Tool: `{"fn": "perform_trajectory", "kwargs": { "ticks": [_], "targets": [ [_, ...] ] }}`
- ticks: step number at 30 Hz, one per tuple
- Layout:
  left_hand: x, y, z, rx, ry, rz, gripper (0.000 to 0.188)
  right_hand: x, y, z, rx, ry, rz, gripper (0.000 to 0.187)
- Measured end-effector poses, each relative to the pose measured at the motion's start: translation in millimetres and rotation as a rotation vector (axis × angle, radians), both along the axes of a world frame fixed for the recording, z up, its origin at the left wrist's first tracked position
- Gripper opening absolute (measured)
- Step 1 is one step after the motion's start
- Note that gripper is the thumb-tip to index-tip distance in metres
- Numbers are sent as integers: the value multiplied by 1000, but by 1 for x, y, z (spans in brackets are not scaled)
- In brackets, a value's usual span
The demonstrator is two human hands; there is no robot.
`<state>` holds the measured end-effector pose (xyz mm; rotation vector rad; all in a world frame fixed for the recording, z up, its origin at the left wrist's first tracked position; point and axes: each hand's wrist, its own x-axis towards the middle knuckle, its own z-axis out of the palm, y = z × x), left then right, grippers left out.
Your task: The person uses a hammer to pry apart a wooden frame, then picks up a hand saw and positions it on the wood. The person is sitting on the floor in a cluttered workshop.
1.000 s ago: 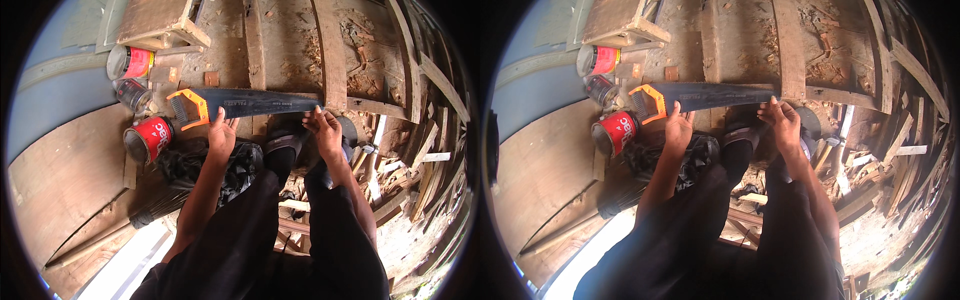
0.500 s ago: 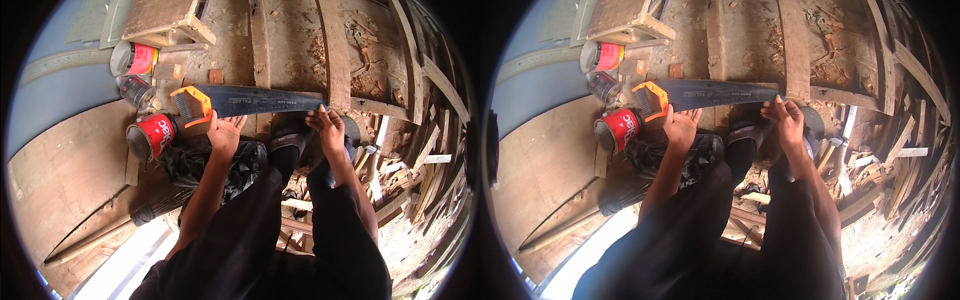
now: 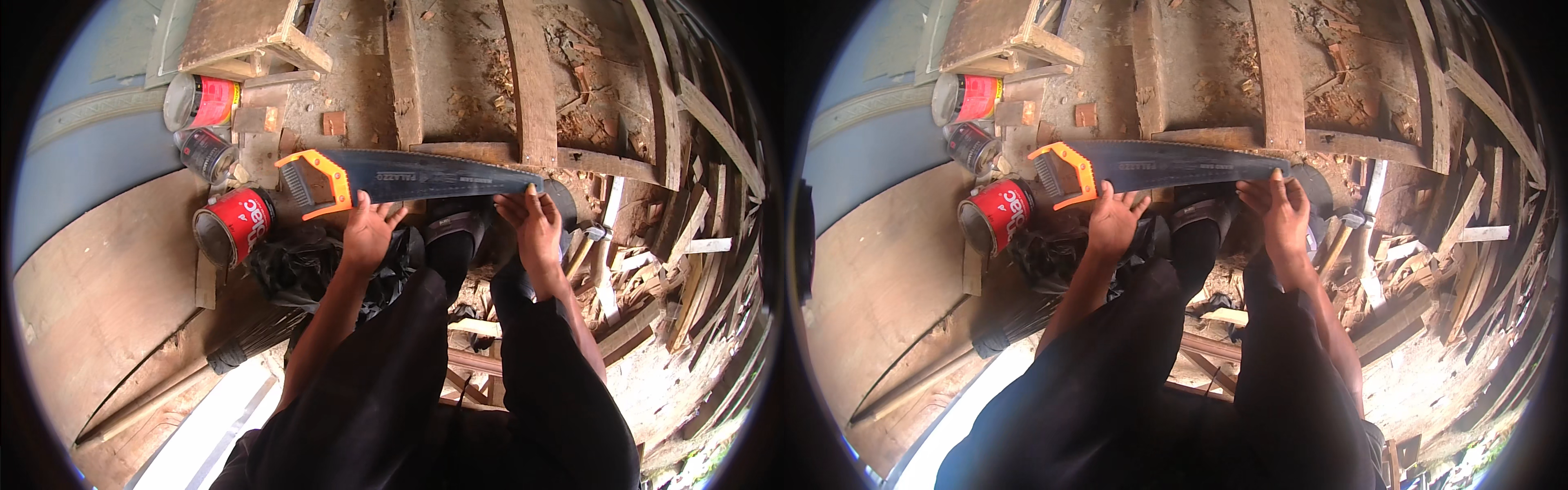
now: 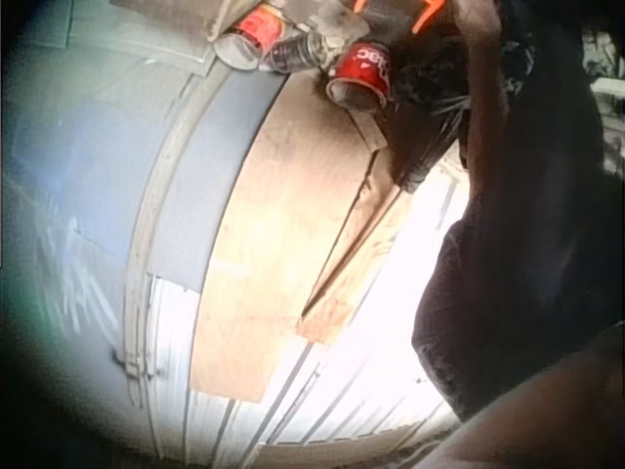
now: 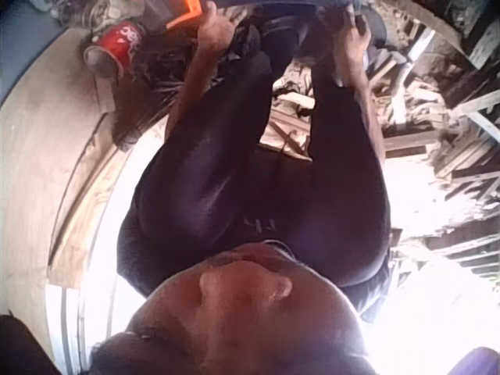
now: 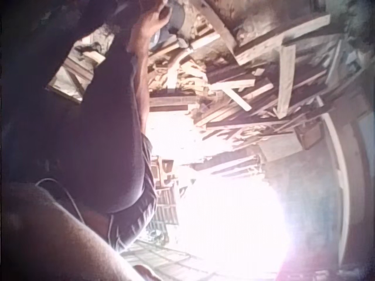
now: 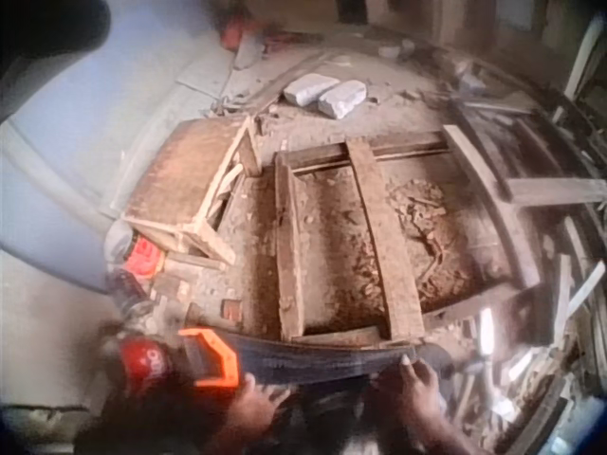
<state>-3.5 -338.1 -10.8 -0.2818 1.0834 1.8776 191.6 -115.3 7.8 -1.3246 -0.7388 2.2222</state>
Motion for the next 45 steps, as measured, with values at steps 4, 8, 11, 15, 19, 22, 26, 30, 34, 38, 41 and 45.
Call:
{"fn": "perform_trajectory", "kwargs": {
  "ticks": [4, 8, 11, 15, 19, 22, 26, 30, 34, 38, 41, 45],
  "targets": [
    [13, -2, -20, 52, -64, -9, 42, 12, 7, 4, -12, -77, -36, 25],
    [23, 4, -17, 31, -71, 32, 36, 17, 4, -5, -4, -53, -27, 20],
    [20, 8, -9, -67, -82, 78, 42, 11, 5, -7, 13, -44, -3, 16],
    [14, 9, -10, 30, -58, 13, 36, 11, 6, -14, 9, -14, -2, 16],
    [10, 14, -13, 37, -21, 1, 36, 12, 8, -13, 4, -7, -18, 15],
    [8, 13, -16, 73, -21, -13, 34, 10, 6, -14, 10, -3, -51, 17],
    [7, 18, -13, 100, -22, -26, 31, 9, 6, -14, 17, 5, -80, 19],
    [8, 23, -11, 64, -35, -15, 31, 9, 6, -15, 23, -11, -97, 19],
    [8, 25, -8, 41, -28, -25, 34, 10, 6, -17, 27, -16, -109, 19],
    [6, 24, -11, 54, -33, -21, 36, 10, 6, -19, 13, -24, -117, 14],
    [6, 24, -13, 74, -41, -20, 35, 11, 6, -20, 19, 0, -108, 13],
    [6, 23, -15, 96, -39, -28, 35, 11, 7, -20, 26, -2, -104, 13]
  ]
}}
